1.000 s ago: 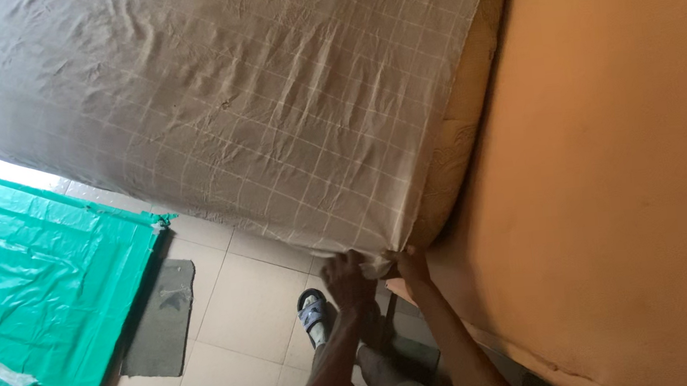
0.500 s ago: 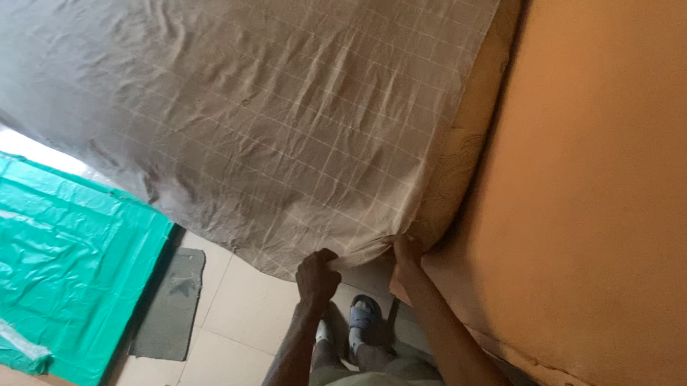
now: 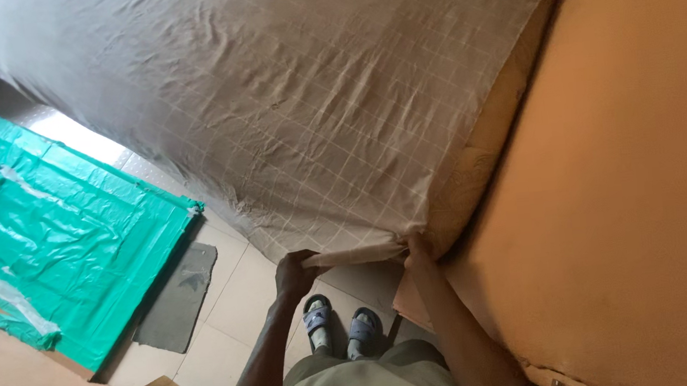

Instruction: The person spreads a white fitted sheet over a mattress, tucking and smoothing it around the edges. They repeatedly adjust the sheet to fit the corners and sides, then remove and reposition it before continuing to smooth it down.

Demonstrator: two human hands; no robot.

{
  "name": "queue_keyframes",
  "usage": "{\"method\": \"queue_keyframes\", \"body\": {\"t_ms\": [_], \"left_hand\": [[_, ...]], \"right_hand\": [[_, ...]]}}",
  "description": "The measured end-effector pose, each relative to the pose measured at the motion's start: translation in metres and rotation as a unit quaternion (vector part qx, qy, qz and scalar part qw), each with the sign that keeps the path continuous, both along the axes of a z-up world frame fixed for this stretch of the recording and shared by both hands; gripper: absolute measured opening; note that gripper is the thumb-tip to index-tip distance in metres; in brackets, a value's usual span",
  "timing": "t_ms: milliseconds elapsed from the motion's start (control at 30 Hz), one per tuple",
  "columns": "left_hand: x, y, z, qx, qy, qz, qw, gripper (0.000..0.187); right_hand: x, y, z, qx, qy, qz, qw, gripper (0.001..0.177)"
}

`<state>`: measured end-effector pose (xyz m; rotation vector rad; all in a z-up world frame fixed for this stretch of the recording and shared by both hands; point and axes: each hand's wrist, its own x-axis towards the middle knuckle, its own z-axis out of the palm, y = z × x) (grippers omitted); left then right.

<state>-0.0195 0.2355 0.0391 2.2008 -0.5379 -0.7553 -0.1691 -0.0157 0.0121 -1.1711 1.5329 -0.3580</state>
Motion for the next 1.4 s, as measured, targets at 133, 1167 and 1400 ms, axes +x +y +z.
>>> {"method": "queue_keyframes", "body": {"t_ms": [133,1167,1400], "left_hand": [[0.009,0.007,-0.011,-0.011,-0.024,0.012,1.000,0.022],[0.002,-0.044,-0.124,0.090,-0.131,-0.354,0.922,0.040],[0.027,-0.023,-0.094,0.090,-0.010,-0.174,0.981,0.032]], "right_hand": [[0.006,0.000,0.005,-0.004,-0.010,0.004,1.000,0.023],[-0.024,0.053,-0.055,0.115,0.101,0.393,0.907,0.023],[-0.029,0.058,-0.036,0.079,0.087,0.333,0.935,0.023]]}}
